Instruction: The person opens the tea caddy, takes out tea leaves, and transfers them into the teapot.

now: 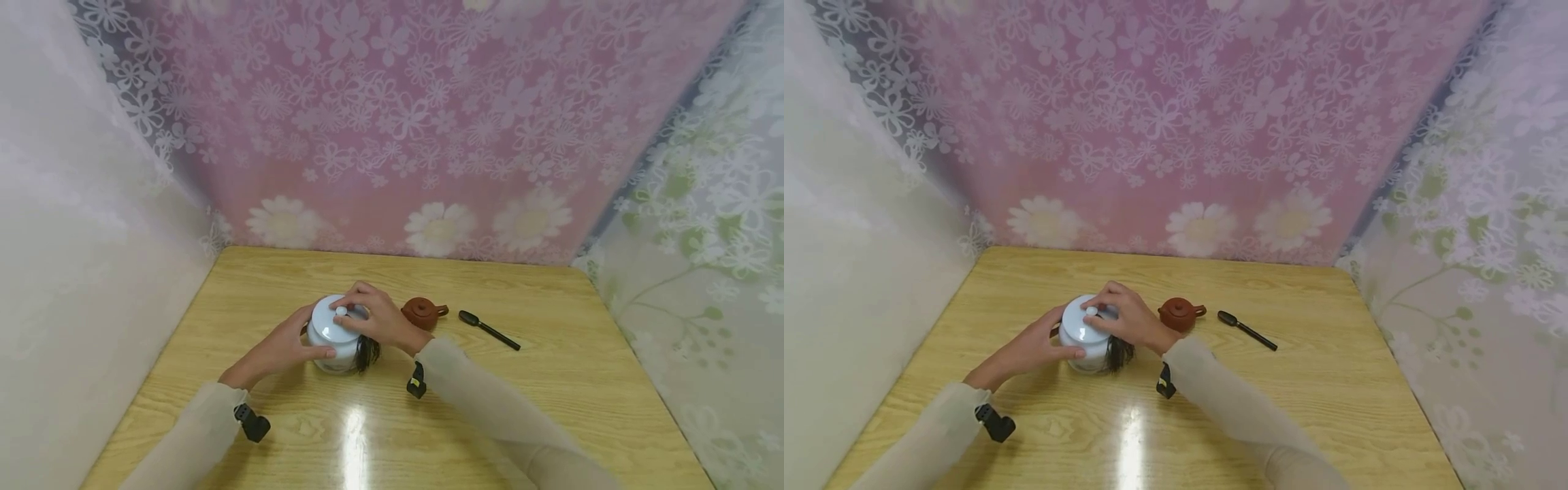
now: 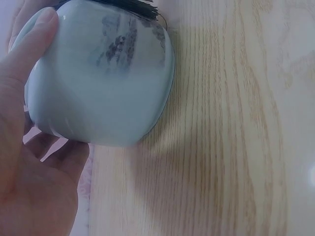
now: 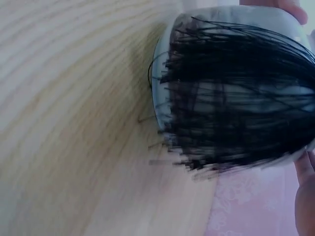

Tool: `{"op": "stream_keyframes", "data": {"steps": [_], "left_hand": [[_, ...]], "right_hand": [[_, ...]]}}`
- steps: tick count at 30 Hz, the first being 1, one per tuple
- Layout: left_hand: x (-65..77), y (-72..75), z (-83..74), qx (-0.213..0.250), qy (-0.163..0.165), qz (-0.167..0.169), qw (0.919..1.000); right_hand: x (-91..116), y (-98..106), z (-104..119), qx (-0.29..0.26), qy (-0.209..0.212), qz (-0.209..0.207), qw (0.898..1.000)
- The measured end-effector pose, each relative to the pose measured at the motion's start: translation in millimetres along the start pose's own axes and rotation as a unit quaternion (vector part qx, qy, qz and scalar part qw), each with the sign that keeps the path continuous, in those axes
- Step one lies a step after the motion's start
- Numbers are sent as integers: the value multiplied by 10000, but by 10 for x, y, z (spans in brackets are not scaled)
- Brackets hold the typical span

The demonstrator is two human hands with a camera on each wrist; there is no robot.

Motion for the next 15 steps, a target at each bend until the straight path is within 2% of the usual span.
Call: {"op": "stream_keyframes", "data": {"steps": [10,15], "left_hand": [[11,-1,23,82,-27,20,10000],[21,-8,55,127,186,3,9997]], "right_hand": [[-20,-101,-36,-561,-343,-200,9976],[-46,-133,-48,-928,-449,-238,9944]]}}
Point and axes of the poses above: each hand's wrist, its own x-axis away from the middle knuckle, its own y-axis out of the back of the hand, z = x × y, the point moved 5 cm from there along -x, towards the middle knuckle, and after that the axes turned 3 degrees about x, right-handed, at the moved point
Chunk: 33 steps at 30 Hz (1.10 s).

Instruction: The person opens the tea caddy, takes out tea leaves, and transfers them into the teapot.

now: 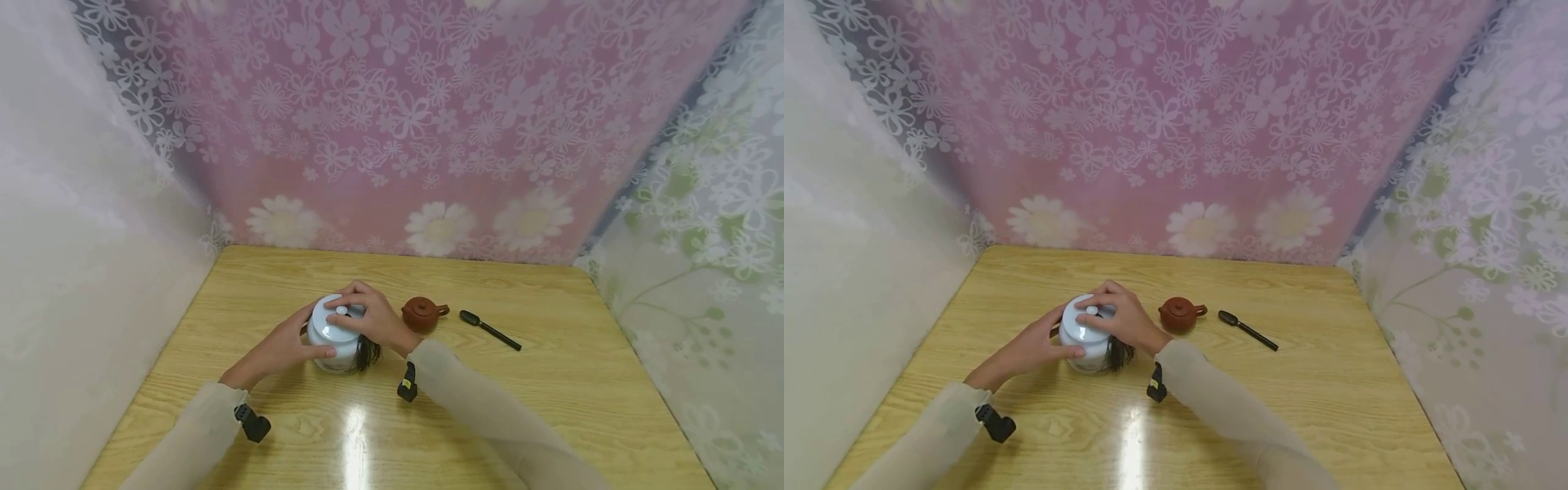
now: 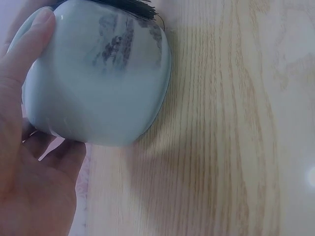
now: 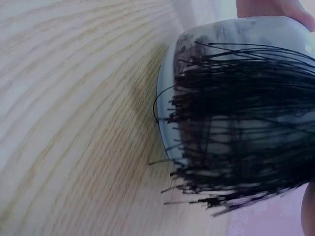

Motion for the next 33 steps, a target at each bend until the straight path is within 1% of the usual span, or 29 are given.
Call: {"op": "stream_keyframes", "data": {"steps": [3,12,16,23,27,33], "left_hand": [[0,-6,5,4,78,-8,10000],[-9,-40,-21,51,96,23,9999],[-11,-41,-19,72,70,38,9999],[-3,-7,6,75,97,-10,9999],[-13,-9,19,41,102,27,9999],[-9,-6,7,12,228,-7,9997]], "right_hand": [[-16,-16,-1,-118,0,-7,9999],[-26,-43,-26,-443,25,-10,9990],[-35,-46,-37,-389,93,-44,9992],[-69,-46,19,-215,256,-98,9994],[-67,-46,26,-146,199,-101,9996],[-90,-45,23,-85,124,10,9999]]}}
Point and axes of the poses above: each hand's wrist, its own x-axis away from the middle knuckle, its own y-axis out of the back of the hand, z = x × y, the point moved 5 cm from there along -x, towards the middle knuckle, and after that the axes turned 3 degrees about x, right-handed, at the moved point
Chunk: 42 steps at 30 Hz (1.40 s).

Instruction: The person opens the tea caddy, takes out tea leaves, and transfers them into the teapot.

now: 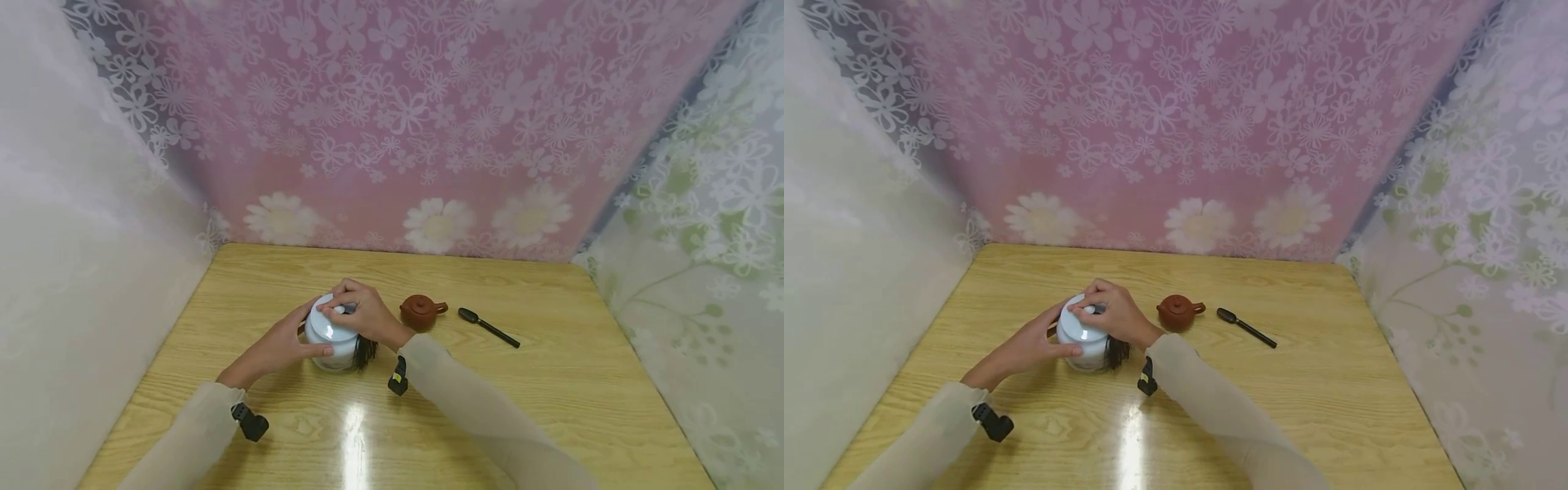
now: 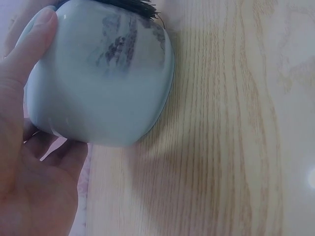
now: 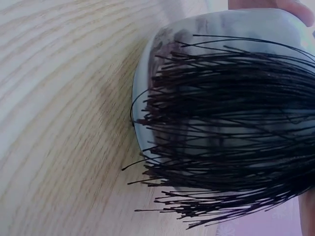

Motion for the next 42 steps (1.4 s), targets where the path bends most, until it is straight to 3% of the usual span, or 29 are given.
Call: {"op": "stream_keyframes", "data": {"steps": [9,24,42], "left_hand": [[-11,19,-6,-148,-111,-12,9998],[-2,34,18,-354,63,-15,9994],[-3,18,32,-112,-82,17,9999]], "right_hand": [[-32,6,5,91,114,195,9997],[-54,-4,24,281,197,396,9986],[-23,-16,11,319,202,391,9985]]}}
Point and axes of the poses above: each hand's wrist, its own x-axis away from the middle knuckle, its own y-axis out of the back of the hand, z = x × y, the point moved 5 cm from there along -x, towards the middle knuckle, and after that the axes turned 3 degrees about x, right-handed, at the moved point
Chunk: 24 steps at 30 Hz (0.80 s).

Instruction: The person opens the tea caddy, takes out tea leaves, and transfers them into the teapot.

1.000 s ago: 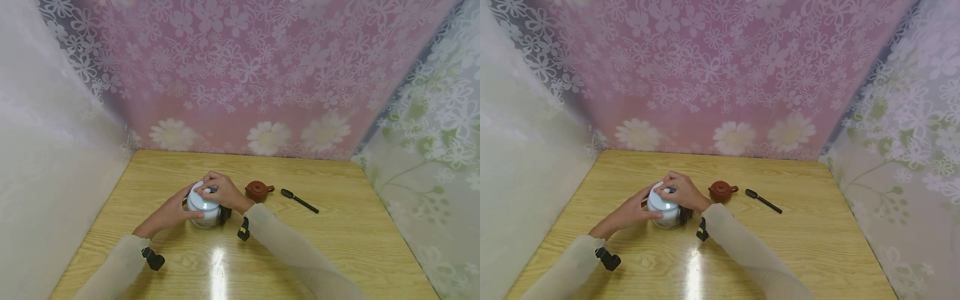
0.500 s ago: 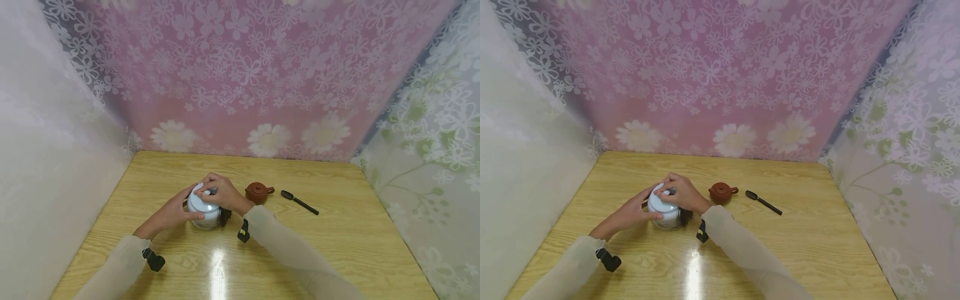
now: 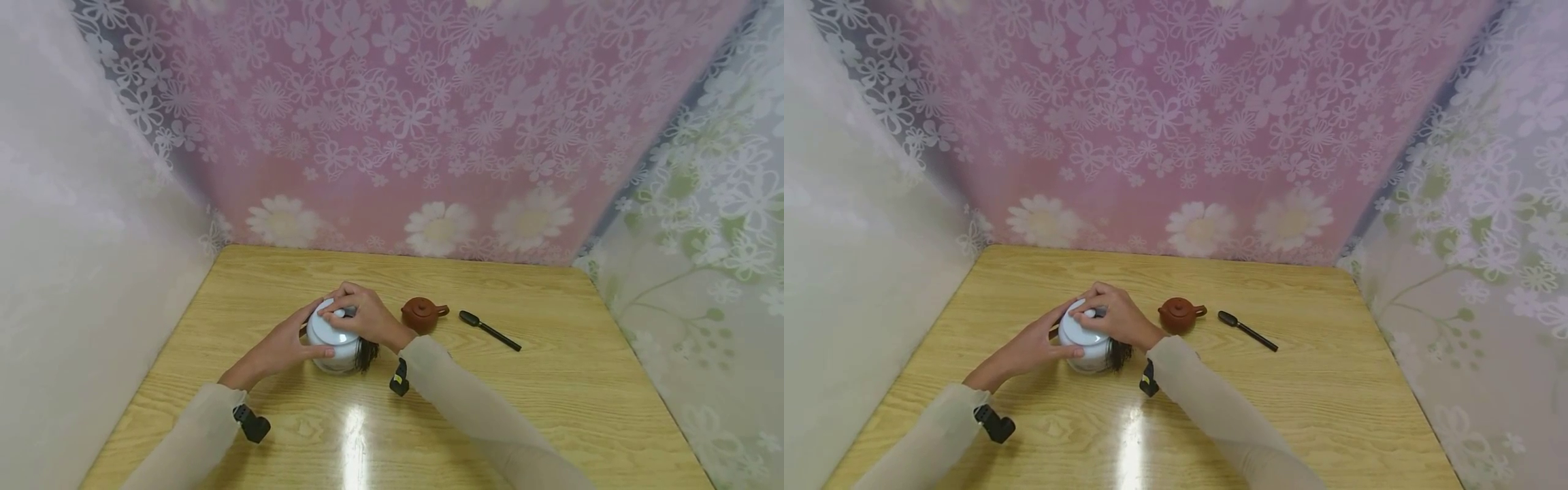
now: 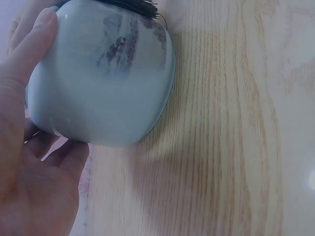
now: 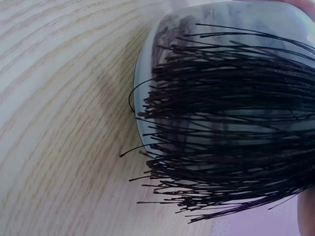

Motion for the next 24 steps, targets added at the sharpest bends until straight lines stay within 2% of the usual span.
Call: {"op": "stream_keyframes", "data": {"steps": [8,15,24], "left_hand": [[8,2,-9,85,68,-18,9999],[5,9,-32,179,-31,21,9998],[3,-1,-26,194,-3,-4,9998]], "right_hand": [[-25,20,-43,296,4,267,9992],[-46,60,-66,-100,-165,475,9987],[-20,46,-102,-68,-40,386,9992]]}}
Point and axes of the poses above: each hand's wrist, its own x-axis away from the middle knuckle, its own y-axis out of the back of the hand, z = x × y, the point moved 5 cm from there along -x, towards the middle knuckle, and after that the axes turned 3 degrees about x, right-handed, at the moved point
